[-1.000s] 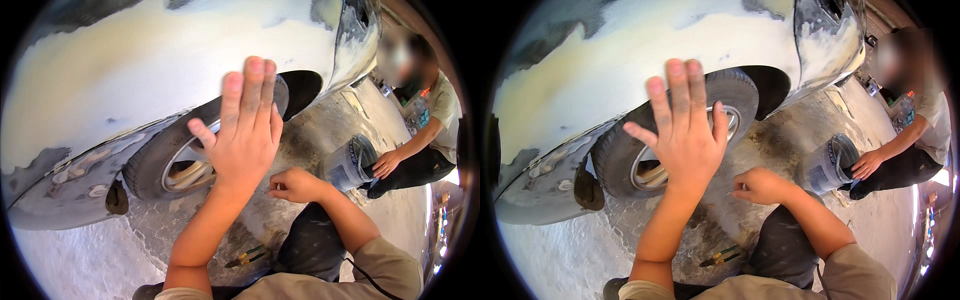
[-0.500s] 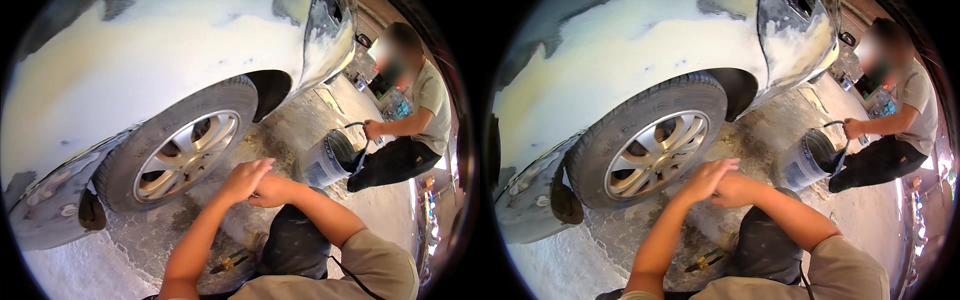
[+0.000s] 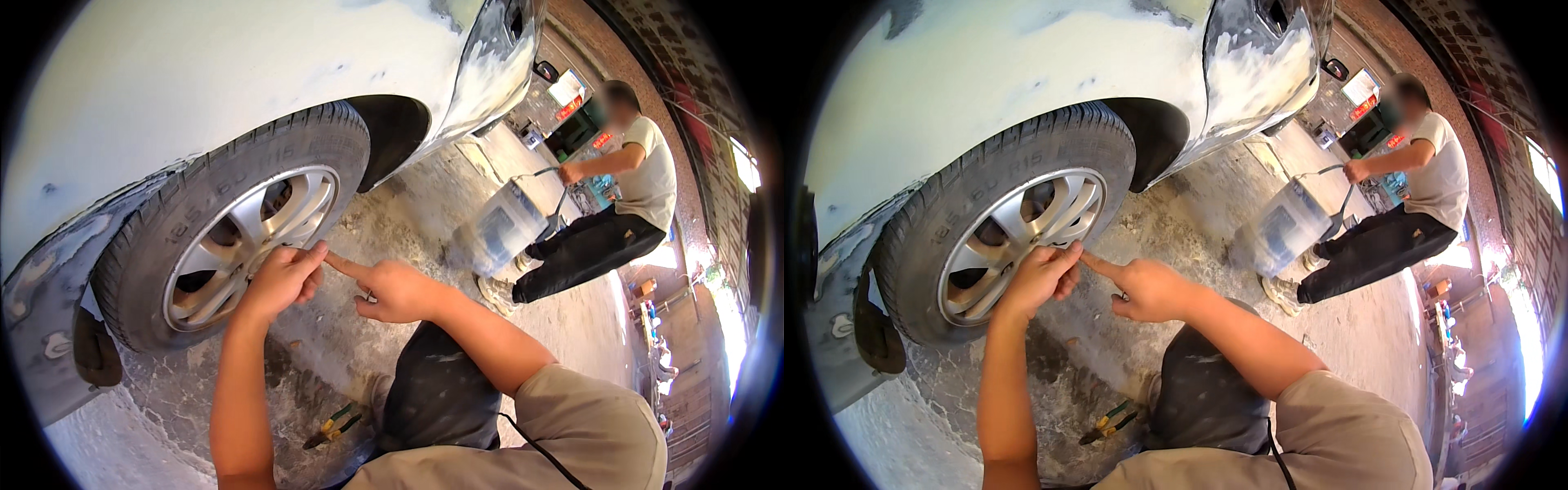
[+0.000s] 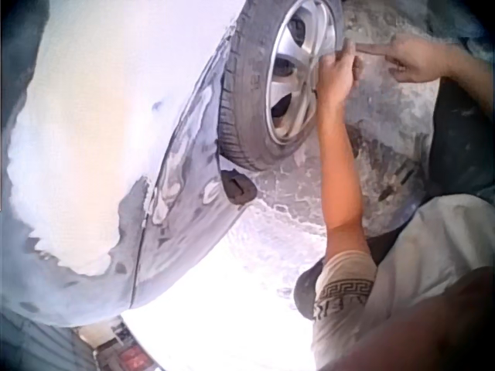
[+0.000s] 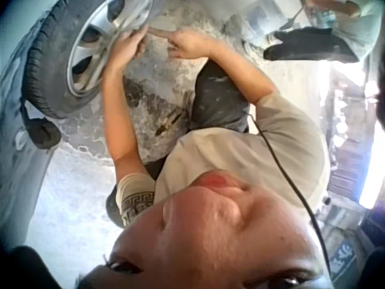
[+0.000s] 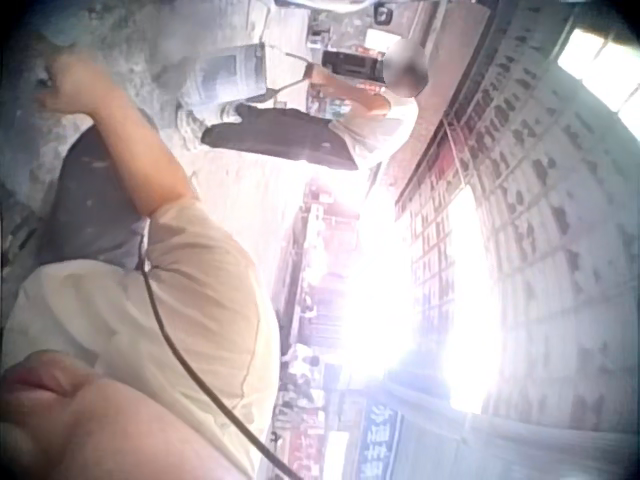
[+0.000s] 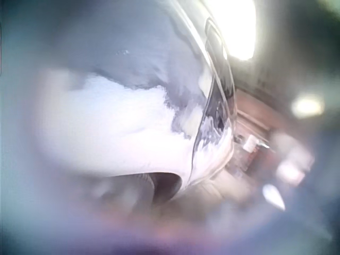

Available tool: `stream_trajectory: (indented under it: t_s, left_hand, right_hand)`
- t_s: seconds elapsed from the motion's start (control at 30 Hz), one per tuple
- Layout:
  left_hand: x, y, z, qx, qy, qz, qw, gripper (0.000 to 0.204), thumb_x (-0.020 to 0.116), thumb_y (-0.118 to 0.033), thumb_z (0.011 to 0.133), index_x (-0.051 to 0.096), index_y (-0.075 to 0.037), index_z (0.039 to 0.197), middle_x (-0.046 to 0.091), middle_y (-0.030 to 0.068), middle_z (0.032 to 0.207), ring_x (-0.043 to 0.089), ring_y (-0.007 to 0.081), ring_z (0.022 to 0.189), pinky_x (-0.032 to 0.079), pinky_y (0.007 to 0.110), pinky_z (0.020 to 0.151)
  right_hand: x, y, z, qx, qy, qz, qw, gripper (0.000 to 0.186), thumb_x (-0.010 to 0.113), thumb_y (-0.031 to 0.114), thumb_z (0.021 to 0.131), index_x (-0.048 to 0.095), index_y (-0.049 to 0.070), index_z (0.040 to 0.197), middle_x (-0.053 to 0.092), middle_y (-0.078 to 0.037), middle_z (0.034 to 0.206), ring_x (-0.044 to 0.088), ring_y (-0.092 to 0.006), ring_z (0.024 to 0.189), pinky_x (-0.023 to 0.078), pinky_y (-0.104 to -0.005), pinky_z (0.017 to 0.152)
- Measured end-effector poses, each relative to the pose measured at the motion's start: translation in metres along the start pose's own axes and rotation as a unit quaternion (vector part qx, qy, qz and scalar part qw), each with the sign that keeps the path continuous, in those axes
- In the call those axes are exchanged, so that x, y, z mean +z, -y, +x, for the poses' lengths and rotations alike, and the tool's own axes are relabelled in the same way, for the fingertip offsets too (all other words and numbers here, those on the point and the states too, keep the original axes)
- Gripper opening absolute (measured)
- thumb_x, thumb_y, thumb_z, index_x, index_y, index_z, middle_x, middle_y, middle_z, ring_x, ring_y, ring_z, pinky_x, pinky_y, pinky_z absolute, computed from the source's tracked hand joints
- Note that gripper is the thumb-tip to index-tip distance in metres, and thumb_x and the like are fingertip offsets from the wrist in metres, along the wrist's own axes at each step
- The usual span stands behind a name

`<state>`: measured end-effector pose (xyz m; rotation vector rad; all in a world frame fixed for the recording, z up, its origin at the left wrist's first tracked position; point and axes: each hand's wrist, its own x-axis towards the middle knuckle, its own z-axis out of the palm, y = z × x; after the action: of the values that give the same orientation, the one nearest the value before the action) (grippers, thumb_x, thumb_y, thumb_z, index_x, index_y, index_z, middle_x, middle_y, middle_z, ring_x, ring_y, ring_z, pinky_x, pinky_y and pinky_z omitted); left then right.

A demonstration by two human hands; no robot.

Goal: The person uses pliers to remove a small metal pin from a car's side mirror and then from the rear wheel area. They then walk to the front of the car and use their hands to press and adjust a section of the front bumper near the wheel arch.

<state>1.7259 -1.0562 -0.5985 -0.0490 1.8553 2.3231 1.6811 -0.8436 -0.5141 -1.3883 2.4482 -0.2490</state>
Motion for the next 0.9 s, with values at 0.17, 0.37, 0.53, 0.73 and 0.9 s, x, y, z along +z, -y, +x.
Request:
stream_trajectory:
  t_s: [0.17,0.37,0.53,0.73,0.9]
  left_hand:
    - [0.013,0.010,0.001,-0.002,-0.024,-0.094,0.995,0.051,0.066,-0.048,0.099,0.060,-0.007,0.069,0.051,-0.0010,0.059,0.045,0.0091,0.051,0.033,0.026,0.049]
    - [0.003,0.019,-0.005,0.078,0.041,-0.226,0.970,0.037,0.063,-0.032,0.103,0.063,-0.004,0.079,0.050,-0.0014,0.063,0.040,0.0090,0.052,0.030,0.027,0.051]
    - [0.015,0.016,-0.008,0.122,0.011,-0.233,0.965,0.033,0.059,-0.028,0.105,0.063,-0.002,0.086,0.051,-0.0001,0.064,0.041,0.0094,0.053,0.031,0.027,0.052]
    - [0.008,0.013,-0.014,0.153,0.015,-0.184,0.971,0.034,0.057,-0.029,0.106,0.063,0.002,0.092,0.056,0.0041,0.068,0.049,0.0136,0.056,0.039,0.029,0.054]
    - [0.013,0.007,-0.010,0.194,0.013,-0.115,0.974,0.043,0.060,-0.035,0.103,0.066,0.007,0.101,0.069,0.0131,0.079,0.060,0.0182,0.063,0.047,0.030,0.060]
  right_hand:
    - [0.011,0.010,-0.004,0.023,-0.007,-0.099,0.995,0.089,0.067,0.016,0.083,0.025,0.012,0.161,0.059,-0.016,0.061,0.061,-0.0389,0.058,0.048,-0.0484,0.056]
    - [0.005,0.018,-0.006,-0.021,-0.028,0.004,0.999,0.093,0.065,0.013,0.080,0.021,0.007,0.161,0.059,-0.018,0.061,0.060,-0.0405,0.057,0.048,-0.0490,0.057]
    - [0.004,0.012,-0.011,-0.054,-0.038,0.110,0.992,0.097,0.065,0.010,0.077,0.019,0.007,0.162,0.060,-0.020,0.067,0.062,-0.0405,0.062,0.050,-0.0470,0.061]
    - [-0.010,0.007,-0.013,-0.078,-0.017,0.211,0.974,0.100,0.064,0.006,0.075,0.016,0.012,0.164,0.059,-0.017,0.069,0.061,-0.0364,0.064,0.050,-0.0430,0.064]
    - [-0.021,-0.003,-0.014,-0.070,-0.030,0.247,0.966,0.098,0.062,0.009,0.076,0.019,0.013,0.164,0.062,-0.017,0.071,0.064,-0.0361,0.067,0.051,-0.0434,0.067]
